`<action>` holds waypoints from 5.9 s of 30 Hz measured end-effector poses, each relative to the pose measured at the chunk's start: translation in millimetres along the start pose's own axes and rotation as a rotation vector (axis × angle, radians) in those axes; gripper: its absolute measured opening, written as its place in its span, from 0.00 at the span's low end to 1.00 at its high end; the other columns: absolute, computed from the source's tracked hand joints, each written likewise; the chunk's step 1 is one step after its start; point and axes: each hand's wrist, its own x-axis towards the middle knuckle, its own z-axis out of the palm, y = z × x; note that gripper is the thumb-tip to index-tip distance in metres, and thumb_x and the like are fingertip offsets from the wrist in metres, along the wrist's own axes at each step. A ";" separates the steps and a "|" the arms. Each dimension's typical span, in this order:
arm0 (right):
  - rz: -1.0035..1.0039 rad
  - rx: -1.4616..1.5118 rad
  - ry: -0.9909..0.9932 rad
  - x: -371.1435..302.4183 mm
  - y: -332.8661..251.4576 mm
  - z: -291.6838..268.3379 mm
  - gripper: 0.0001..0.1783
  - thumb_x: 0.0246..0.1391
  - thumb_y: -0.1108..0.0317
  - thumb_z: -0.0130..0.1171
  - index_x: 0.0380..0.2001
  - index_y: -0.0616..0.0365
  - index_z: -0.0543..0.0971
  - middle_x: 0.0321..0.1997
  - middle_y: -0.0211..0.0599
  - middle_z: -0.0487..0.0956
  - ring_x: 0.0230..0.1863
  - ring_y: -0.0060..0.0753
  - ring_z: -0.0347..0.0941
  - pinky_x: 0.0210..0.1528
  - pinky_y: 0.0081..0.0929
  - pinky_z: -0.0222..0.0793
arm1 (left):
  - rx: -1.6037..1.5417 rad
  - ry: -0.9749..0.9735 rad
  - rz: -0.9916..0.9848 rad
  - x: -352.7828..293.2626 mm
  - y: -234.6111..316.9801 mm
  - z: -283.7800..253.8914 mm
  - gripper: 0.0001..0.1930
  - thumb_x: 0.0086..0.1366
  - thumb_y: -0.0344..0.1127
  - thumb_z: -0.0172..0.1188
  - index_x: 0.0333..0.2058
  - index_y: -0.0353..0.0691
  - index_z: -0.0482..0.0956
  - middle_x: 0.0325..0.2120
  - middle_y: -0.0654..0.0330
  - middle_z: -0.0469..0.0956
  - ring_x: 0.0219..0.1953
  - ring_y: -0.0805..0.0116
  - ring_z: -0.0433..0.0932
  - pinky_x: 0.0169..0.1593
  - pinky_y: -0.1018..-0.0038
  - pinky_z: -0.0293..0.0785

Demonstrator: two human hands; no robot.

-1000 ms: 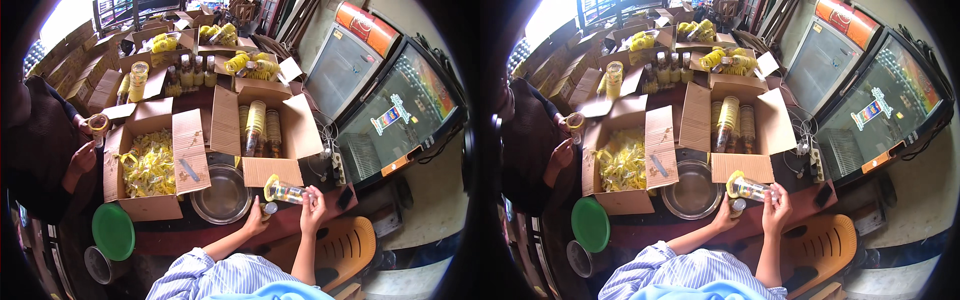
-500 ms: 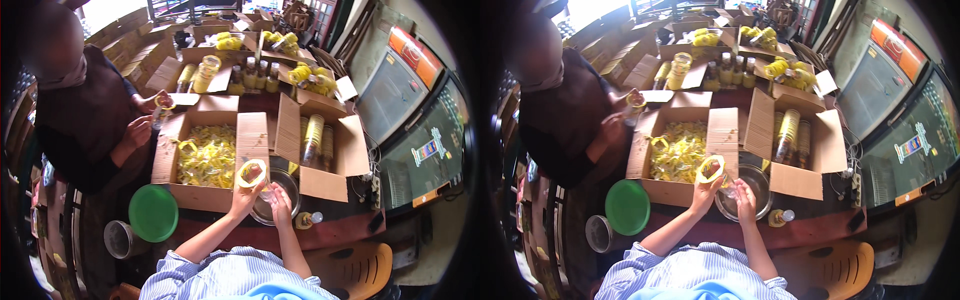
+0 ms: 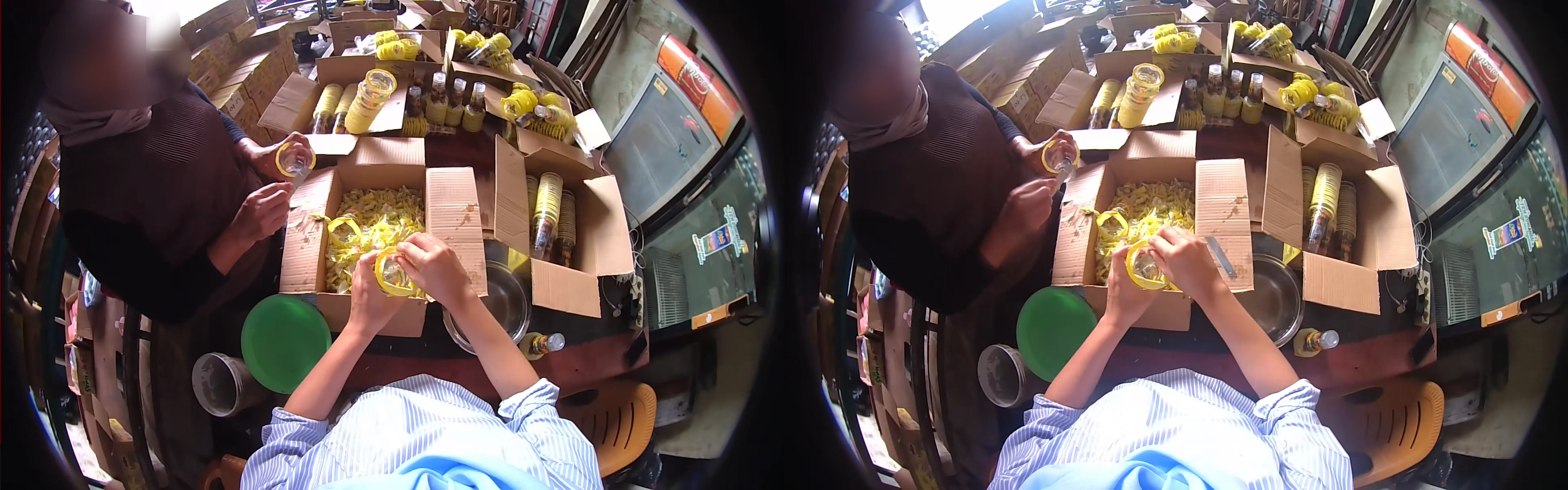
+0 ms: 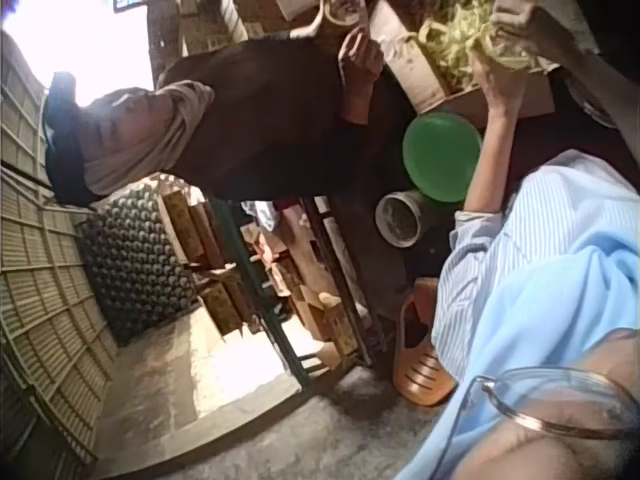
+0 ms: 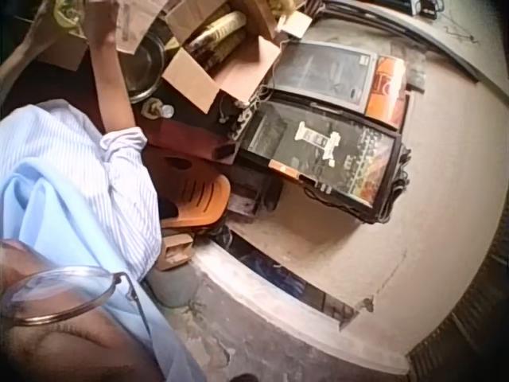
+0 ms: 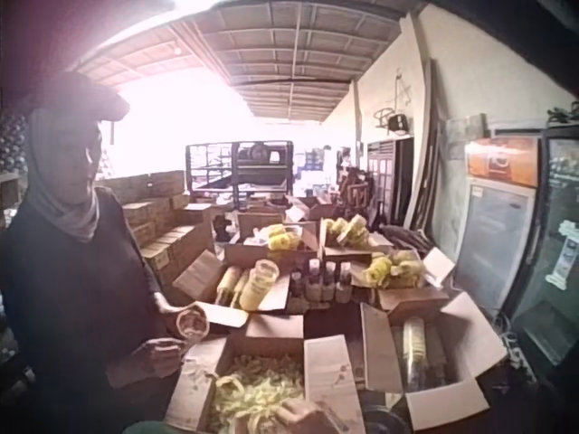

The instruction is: The person uses a knife to cut yellow plastic rings from a roll, dropping the cut pieces into a cardboard box. Another person nearby also cuts similar rings and places them into the same box. The camera wearer occasionally picks up and stacks the plastic rolls.

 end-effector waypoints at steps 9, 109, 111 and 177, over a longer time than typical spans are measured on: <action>-0.155 -0.159 -0.150 19.0 25.8 15.8 0.09 0.43 0.66 0.60 0.26 0.59 0.74 0.27 0.38 0.73 0.31 0.39 0.73 0.33 0.30 0.71 | -0.173 -0.342 -0.026 41.2 -6.9 -8.5 0.24 0.38 0.30 0.67 0.38 0.34 0.71 0.30 0.54 0.75 0.33 0.62 0.77 0.39 0.71 0.72; 0.512 0.220 -0.132 24.9 85.7 62.5 0.12 0.45 0.62 0.60 0.29 0.60 0.79 0.32 0.39 0.75 0.31 0.37 0.72 0.33 0.29 0.68 | -0.182 -0.271 -0.071 42.5 -29.3 -29.5 0.23 0.38 0.30 0.69 0.37 0.34 0.72 0.31 0.58 0.75 0.33 0.69 0.76 0.39 0.74 0.72; 0.315 0.129 0.012 21.3 82.9 63.5 0.13 0.45 0.60 0.61 0.27 0.60 0.79 0.32 0.38 0.74 0.30 0.37 0.72 0.33 0.29 0.68 | -0.119 -0.278 -0.013 44.9 -27.4 -29.7 0.23 0.38 0.31 0.69 0.36 0.34 0.72 0.31 0.56 0.74 0.33 0.66 0.76 0.39 0.73 0.72; -0.009 0.152 -0.214 56.0 44.9 5.7 0.17 0.53 0.59 0.51 0.14 0.54 0.73 0.16 0.34 0.70 0.17 0.38 0.69 0.18 0.31 0.64 | -0.533 -0.793 -0.146 92.4 -1.4 -35.7 0.20 0.38 0.35 0.68 0.30 0.36 0.71 0.24 0.61 0.73 0.27 0.74 0.72 0.33 0.77 0.70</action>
